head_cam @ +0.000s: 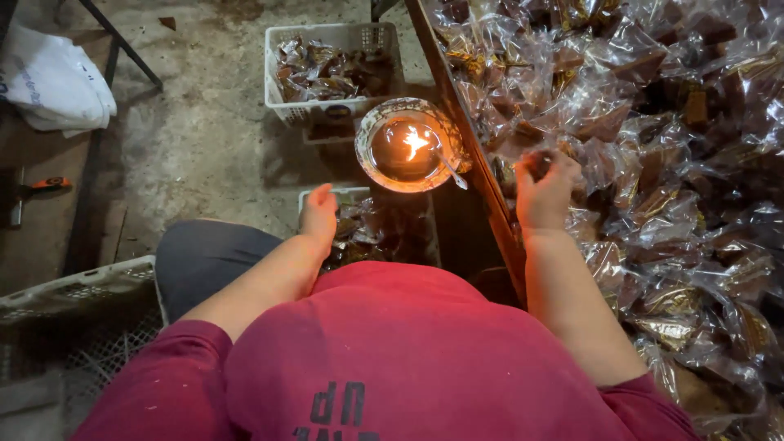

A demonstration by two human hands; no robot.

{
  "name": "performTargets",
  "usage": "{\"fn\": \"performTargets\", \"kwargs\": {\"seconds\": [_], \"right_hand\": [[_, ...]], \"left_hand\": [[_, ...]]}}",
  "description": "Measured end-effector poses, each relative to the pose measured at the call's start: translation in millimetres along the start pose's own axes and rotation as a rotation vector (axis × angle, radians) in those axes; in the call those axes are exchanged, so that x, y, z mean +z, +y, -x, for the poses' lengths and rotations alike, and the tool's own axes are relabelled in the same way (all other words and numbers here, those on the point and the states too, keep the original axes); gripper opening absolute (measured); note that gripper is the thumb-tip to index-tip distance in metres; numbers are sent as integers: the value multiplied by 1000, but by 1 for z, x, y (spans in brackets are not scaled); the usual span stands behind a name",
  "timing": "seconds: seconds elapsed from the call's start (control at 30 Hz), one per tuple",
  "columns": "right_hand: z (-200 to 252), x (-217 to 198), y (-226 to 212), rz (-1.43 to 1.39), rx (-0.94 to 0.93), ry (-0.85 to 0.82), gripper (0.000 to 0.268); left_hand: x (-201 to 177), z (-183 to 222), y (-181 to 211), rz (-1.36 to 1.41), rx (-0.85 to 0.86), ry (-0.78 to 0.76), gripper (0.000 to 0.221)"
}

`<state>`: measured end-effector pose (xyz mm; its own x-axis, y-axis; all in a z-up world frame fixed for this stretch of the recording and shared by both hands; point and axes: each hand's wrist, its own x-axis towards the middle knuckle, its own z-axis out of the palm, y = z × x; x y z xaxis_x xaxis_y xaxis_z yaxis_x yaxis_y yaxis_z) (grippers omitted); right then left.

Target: Sealing small plastic food bags by melting the edges over an open flame.

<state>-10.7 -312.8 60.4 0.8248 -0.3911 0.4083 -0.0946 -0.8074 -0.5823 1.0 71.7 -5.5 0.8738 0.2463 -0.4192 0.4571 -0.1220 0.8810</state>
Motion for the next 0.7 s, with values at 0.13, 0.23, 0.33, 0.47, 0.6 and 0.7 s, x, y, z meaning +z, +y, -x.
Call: {"fn": "performTargets", "kwargs": {"seconds": [0.13, 0.23, 0.33, 0.47, 0.6, 0.7], "right_hand": [[25, 1, -59, -582, -268, 293, 42], [56, -14, -115, -642, -207, -272, 43], [78, 11, -108, -471, -266, -499, 62], [72, 8, -103, -617, -148, -598, 106], [73, 54, -59, -720, 156, -635, 55], [69, 31, -81, -716, 111, -549, 53]], "left_hand": [[20, -14, -13, 248, 201, -410, 41], [30, 34, 17, 349, 151, -717, 76], [39, 59, 29, 499, 84, -782, 61], [33, 60, 23, 456, 17, -814, 62], [42, 33, -1, 390, 120, -784, 45], [40, 39, 13, 304, 165, -662, 36]]}}
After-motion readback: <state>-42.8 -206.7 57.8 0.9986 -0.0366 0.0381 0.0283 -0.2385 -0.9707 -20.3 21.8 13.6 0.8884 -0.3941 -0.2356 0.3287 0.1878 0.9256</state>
